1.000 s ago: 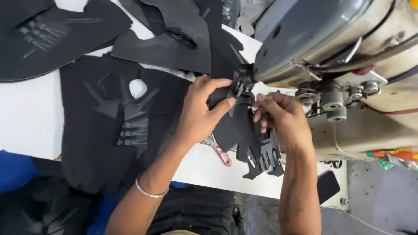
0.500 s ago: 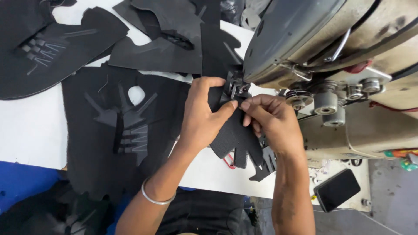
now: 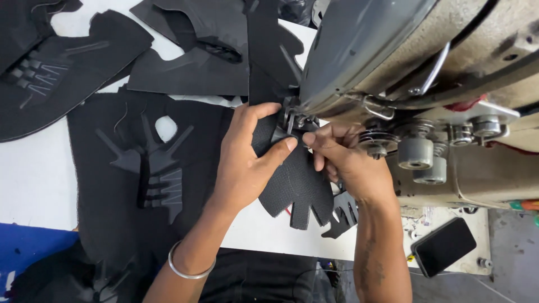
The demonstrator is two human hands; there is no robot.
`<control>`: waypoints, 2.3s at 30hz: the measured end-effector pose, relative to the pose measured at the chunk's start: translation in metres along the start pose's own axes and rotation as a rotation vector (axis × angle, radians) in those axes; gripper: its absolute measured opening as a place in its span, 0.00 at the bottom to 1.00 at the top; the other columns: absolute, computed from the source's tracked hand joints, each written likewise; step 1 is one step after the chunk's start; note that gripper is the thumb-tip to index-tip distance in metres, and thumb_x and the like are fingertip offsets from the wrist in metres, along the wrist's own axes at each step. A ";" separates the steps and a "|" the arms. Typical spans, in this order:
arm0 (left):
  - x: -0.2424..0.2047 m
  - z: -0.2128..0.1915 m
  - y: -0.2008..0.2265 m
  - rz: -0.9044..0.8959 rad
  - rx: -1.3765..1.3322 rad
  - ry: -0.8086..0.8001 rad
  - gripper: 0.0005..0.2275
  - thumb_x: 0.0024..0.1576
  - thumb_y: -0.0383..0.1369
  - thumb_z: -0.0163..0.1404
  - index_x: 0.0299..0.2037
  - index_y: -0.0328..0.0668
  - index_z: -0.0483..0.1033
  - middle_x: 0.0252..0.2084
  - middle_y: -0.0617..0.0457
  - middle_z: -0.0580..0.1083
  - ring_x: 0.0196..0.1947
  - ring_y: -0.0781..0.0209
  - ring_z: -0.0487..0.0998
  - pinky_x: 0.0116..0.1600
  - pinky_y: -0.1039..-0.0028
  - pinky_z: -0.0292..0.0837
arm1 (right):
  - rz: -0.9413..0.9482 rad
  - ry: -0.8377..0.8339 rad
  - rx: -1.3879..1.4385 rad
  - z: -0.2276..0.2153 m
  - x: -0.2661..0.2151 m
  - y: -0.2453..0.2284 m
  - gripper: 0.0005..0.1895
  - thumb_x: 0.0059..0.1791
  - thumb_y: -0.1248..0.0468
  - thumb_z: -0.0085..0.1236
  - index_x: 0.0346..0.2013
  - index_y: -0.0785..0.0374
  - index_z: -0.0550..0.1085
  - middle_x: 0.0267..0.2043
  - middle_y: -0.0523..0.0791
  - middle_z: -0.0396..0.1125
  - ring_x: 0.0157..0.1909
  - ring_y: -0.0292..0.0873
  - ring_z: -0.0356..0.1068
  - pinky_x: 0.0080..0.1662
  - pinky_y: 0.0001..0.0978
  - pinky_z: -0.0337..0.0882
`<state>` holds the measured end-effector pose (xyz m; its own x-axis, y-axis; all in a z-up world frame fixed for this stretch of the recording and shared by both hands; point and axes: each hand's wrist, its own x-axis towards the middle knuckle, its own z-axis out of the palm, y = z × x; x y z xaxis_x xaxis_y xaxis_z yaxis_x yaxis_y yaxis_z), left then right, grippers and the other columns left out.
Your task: The person aligns black shoe sole pieces with grey inserts and sews them together using a sewing machine. They repeatedly guide the material under the needle, cut the thread, and handle the finished pieces.
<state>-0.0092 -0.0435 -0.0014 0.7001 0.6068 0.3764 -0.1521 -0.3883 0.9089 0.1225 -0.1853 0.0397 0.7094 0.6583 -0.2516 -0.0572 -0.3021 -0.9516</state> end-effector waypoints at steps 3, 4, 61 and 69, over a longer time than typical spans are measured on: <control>-0.004 -0.001 -0.003 -0.035 -0.058 -0.024 0.21 0.57 0.28 0.61 0.60 0.37 0.70 0.54 0.45 0.72 0.55 0.51 0.76 0.62 0.67 0.70 | -0.007 -0.035 0.033 -0.001 0.004 0.005 0.09 0.49 0.64 0.62 0.26 0.65 0.76 0.19 0.42 0.66 0.17 0.31 0.57 0.20 0.24 0.56; -0.003 -0.001 -0.001 -0.041 -0.053 -0.033 0.23 0.56 0.28 0.61 0.61 0.37 0.70 0.54 0.45 0.71 0.56 0.51 0.76 0.62 0.66 0.70 | -0.023 -0.034 0.041 -0.001 0.004 0.005 0.07 0.49 0.64 0.61 0.29 0.65 0.78 0.19 0.42 0.66 0.17 0.31 0.58 0.20 0.24 0.57; -0.003 0.004 -0.007 -0.094 -0.151 -0.024 0.23 0.55 0.30 0.61 0.61 0.40 0.74 0.55 0.45 0.74 0.55 0.55 0.80 0.60 0.69 0.74 | -0.307 -0.159 0.082 -0.042 0.060 0.086 0.21 0.47 0.68 0.69 0.54 0.65 0.76 0.51 0.42 0.72 0.49 0.38 0.69 0.51 0.32 0.70; -0.014 0.016 -0.006 -0.050 -0.163 0.059 0.21 0.59 0.28 0.58 0.63 0.38 0.73 0.55 0.44 0.75 0.56 0.54 0.80 0.62 0.69 0.73 | -0.337 -0.302 0.023 -0.021 0.053 0.023 0.32 0.41 0.71 0.72 0.60 0.65 0.76 0.56 0.44 0.72 0.58 0.42 0.69 0.61 0.33 0.69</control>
<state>-0.0070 -0.0605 -0.0153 0.6685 0.6639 0.3353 -0.2325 -0.2416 0.9421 0.1733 -0.1717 0.0080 0.4544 0.8900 0.0361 0.1243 -0.0232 -0.9920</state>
